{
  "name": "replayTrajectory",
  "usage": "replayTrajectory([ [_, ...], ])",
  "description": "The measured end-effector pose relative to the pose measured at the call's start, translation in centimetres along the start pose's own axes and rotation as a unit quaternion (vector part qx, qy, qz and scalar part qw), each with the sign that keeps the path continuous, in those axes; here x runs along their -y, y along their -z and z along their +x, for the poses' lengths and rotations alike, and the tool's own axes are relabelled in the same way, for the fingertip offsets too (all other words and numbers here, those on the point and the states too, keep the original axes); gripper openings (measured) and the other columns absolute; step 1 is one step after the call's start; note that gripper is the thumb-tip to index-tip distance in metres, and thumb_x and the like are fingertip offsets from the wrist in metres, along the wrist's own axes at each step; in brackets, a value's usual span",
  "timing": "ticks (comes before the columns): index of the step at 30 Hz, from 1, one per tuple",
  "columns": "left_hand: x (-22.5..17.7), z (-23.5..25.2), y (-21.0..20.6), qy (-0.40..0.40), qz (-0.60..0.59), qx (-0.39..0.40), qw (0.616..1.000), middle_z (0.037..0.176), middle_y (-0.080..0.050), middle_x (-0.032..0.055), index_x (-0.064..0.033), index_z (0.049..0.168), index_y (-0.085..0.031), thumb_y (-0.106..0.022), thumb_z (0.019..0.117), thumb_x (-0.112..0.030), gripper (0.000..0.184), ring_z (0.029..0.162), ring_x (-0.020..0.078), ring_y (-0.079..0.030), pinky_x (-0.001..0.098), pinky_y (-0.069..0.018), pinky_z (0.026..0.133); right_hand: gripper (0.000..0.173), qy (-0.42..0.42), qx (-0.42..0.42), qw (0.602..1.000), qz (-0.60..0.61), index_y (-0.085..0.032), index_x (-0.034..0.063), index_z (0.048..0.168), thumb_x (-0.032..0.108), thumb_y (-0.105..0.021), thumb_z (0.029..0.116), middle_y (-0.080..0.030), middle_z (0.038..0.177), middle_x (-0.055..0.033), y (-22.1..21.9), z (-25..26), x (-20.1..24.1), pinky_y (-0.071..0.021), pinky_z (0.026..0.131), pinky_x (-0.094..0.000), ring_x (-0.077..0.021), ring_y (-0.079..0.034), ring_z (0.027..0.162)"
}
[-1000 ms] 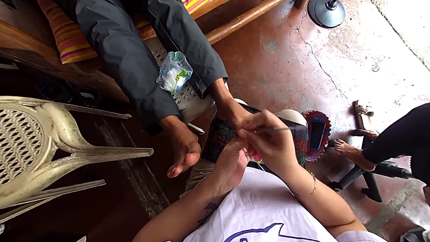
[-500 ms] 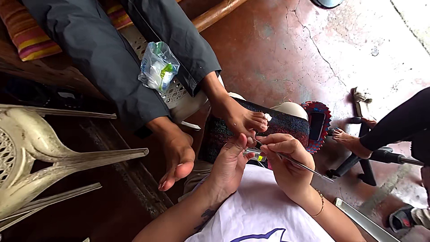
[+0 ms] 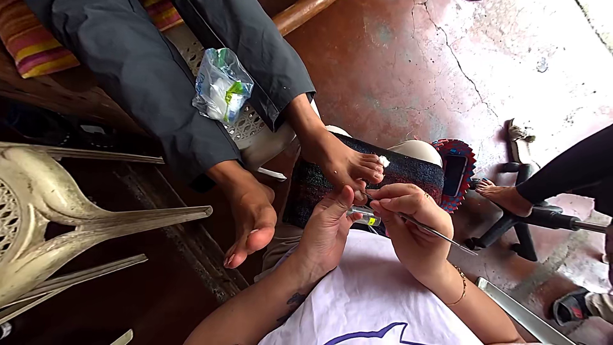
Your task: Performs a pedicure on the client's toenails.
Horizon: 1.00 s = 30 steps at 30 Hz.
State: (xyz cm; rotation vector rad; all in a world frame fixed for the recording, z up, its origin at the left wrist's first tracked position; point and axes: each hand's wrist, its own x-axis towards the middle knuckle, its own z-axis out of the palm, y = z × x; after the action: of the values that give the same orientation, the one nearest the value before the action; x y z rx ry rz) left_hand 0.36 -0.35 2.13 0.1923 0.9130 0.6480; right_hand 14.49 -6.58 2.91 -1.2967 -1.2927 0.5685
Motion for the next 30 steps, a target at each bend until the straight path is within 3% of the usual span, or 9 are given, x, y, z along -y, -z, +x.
replayTrajectory([
  [7,0.1,0.0,0.0,0.002,-0.006,0.005,1.000,0.109,-0.071,0.0091,-0.0060,0.110,-0.068,-0.051,0.1047,-0.011,0.018,0.105,0.0178,-0.067,0.0334,-0.0548,0.089,0.004,0.042,-0.021,0.998,-0.032,-0.066,0.0005,0.093,-0.001,-0.068,0.0947,-0.072,0.099,-0.0112,-0.5,-0.3,-0.4,-0.0620,0.077,-0.0229,-0.0122,-0.072,0.091],
  [12,0.1,0.0,0.1,-0.003,-0.007,0.006,1.000,0.106,-0.072,0.0088,-0.0068,0.106,-0.069,-0.053,0.1040,-0.011,0.017,0.102,0.0168,-0.068,0.0310,-0.0557,0.085,0.006,0.076,-0.006,0.994,-0.077,-0.064,0.0002,0.090,-0.001,-0.068,0.0946,-0.072,0.098,-0.0120,-0.6,-0.4,-0.1,-0.0606,0.082,-0.0222,-0.0125,-0.072,0.096],
  [17,0.1,0.1,0.3,-0.008,-0.003,0.025,1.000,0.107,-0.071,0.0085,-0.0072,0.110,-0.068,-0.052,0.1044,-0.012,0.017,0.104,0.0172,-0.067,0.0322,-0.0554,0.086,0.006,0.135,0.002,0.982,-0.129,-0.066,0.0012,0.091,0.000,-0.066,0.0967,-0.074,0.103,-0.0149,-0.3,-0.6,-0.8,-0.0615,0.089,-0.0286,-0.0190,-0.073,0.105],
  [20,0.0,0.0,0.1,-0.009,0.001,0.014,1.000,0.100,-0.071,0.0056,-0.0088,0.101,-0.069,-0.052,0.1038,-0.010,0.017,0.099,0.0149,-0.067,0.0299,-0.0554,0.084,0.008,0.120,0.043,0.980,-0.152,-0.067,0.0018,0.089,0.001,-0.065,0.0964,-0.074,0.101,-0.0158,0.6,-0.7,0.6,-0.0594,0.083,-0.0237,-0.0163,-0.073,0.100],
  [24,-0.2,-0.3,0.0,-0.014,0.004,0.016,1.000,0.099,-0.072,0.0043,-0.0097,0.101,-0.070,-0.050,0.1049,-0.011,0.020,0.098,0.0140,-0.067,0.0295,-0.0549,0.085,0.007,0.039,0.035,0.998,0.029,-0.065,0.0047,0.099,0.000,-0.069,0.0955,-0.071,0.099,-0.0073,0.5,1.3,2.8,-0.0623,0.075,-0.0223,-0.0100,-0.071,0.087],
  [26,-0.4,-0.9,-0.8,-0.030,-0.005,-0.005,1.000,0.091,-0.072,0.0020,-0.0100,0.097,-0.069,-0.047,0.1036,-0.004,0.024,0.090,0.0109,-0.069,0.0279,-0.0573,0.084,0.004,0.022,0.101,0.991,0.082,-0.063,0.0041,0.098,0.001,-0.066,0.0957,-0.069,0.097,-0.0048,-1.2,3.5,2.7,-0.0596,0.072,-0.0220,-0.0067,-0.067,0.083],
  [28,-0.4,-1.1,-1.0,-0.029,-0.003,-0.021,0.999,0.092,-0.069,0.0003,-0.0111,0.102,-0.061,-0.040,0.1026,0.001,0.024,0.091,0.0101,-0.068,0.0292,-0.0571,0.086,0.004,0.025,0.148,0.988,0.022,-0.067,0.0005,0.090,-0.002,-0.064,0.0912,-0.068,0.088,-0.0061,-3.4,6.3,2.1,-0.0563,0.068,-0.0255,-0.0099,-0.065,0.079],
  [30,-0.4,-0.6,-0.7,-0.013,0.001,-0.022,1.000,0.097,-0.070,0.0031,-0.0097,0.104,-0.063,-0.043,0.1053,-0.004,0.021,0.096,0.0136,-0.068,0.0315,-0.0562,0.085,0.006,0.071,0.099,0.989,-0.081,-0.066,0.0004,0.091,-0.003,-0.062,0.0920,-0.066,0.090,-0.0099,-4.6,8.5,1.6,-0.0552,0.067,-0.0286,-0.0154,-0.065,0.083],
])
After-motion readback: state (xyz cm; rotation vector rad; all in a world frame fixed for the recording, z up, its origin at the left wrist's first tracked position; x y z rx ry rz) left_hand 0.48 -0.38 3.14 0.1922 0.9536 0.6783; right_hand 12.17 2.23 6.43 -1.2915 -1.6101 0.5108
